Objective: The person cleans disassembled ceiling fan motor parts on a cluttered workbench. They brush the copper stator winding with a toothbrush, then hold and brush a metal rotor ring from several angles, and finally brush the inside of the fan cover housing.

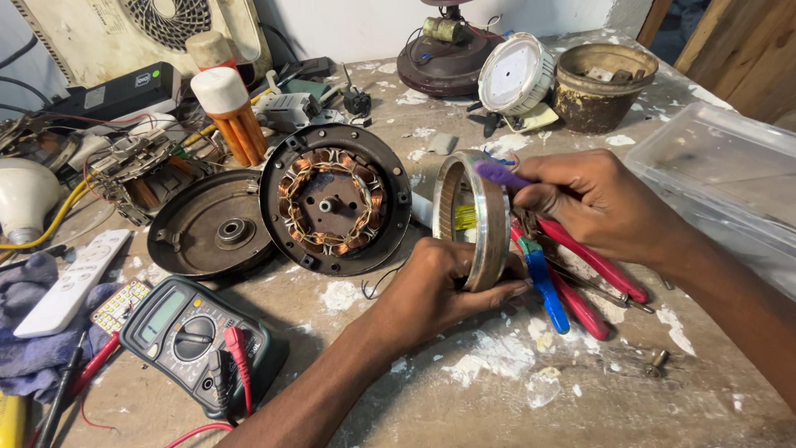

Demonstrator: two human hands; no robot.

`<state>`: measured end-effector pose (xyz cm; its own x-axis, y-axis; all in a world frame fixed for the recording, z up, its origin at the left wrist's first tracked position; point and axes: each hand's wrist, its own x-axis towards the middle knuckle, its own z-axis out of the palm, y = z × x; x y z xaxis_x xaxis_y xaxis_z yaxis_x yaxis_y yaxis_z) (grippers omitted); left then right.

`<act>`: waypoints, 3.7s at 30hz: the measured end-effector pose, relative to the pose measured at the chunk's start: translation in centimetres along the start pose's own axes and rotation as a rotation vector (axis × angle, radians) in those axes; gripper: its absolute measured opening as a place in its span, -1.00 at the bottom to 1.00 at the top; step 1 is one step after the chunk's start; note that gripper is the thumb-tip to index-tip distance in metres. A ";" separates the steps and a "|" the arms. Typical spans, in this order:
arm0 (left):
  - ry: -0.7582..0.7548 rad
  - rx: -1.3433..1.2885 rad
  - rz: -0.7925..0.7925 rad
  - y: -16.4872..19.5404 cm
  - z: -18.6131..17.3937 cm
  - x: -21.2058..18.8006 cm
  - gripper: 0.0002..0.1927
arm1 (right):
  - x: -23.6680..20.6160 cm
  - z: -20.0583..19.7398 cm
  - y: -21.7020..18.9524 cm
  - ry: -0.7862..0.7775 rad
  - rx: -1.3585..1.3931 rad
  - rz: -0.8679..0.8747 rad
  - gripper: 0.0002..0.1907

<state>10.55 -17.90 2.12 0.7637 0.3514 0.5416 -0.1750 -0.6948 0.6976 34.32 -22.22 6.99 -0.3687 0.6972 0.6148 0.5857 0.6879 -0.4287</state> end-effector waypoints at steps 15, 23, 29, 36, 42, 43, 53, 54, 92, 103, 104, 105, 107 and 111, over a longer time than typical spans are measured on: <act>0.064 -0.347 -0.371 1.2 0.0 0.1 -0.70 | 0.5 0.4 -2.4 -0.272 -0.179 0.200 -0.58; -0.026 -0.116 -0.307 0.9 0.7 0.1 -0.63 | 0.3 -0.3 -1.5 -0.124 -0.370 0.152 -0.60; -0.061 -0.115 -0.198 0.3 1.1 -0.1 -0.65 | 0.2 -0.6 -1.0 -0.079 -0.346 0.125 -0.56; -0.070 -0.017 -0.056 -0.1 0.9 -0.2 -0.67 | 0.4 -1.0 -2.3 -0.221 -0.380 0.145 -0.54; -0.035 -0.114 -0.194 0.2 0.6 -0.1 -0.63 | 0.5 -0.6 -2.6 -0.192 -0.523 -0.114 -0.50; -0.045 -0.112 -0.221 0.2 0.6 -0.1 -0.64 | 0.4 -0.5 -2.4 -0.207 -0.552 -0.040 -0.51; -0.219 0.067 -0.008 -0.3 0.8 -0.5 -0.67 | 0.4 -1.6 -0.4 -0.054 -0.486 0.015 -0.79; -0.245 0.086 -0.045 -0.4 0.8 -0.6 -0.67 | 0.4 -1.7 -0.4 -0.077 -0.463 0.022 -0.79; 0.033 -0.072 -0.051 -0.7 0.5 -0.5 -0.73 | 0.8 -0.3 -2.3 -0.210 -0.497 0.167 -0.65; 0.077 0.009 -0.175 -0.9 0.3 -0.4 -0.75 | 0.7 1.1 -3.0 -0.159 -0.683 -0.008 -0.55; 0.067 0.039 -0.132 -0.8 0.3 -0.3 -0.73 | 0.6 1.0 -2.9 -0.150 -0.688 0.033 -0.57; 0.058 0.071 -0.089 -0.7 0.4 -0.2 -0.70 | 0.6 0.9 -2.8 -0.140 -0.693 0.071 -0.58; 0.028 0.053 -0.016 -0.6 0.4 0.0 -0.78 | 0.6 0.6 -2.4 -0.029 -0.642 0.004 -0.74; -0.005 0.079 0.062 0.1 0.2 0.1 -0.75 | 0.8 -0.4 -1.7 0.008 -0.454 -0.063 -0.84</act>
<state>10.76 -18.03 2.16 0.7560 0.3028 0.5803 -0.1730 -0.7626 0.6233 33.28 -22.95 8.48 -0.4090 0.6541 0.6363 0.8200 0.5694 -0.0583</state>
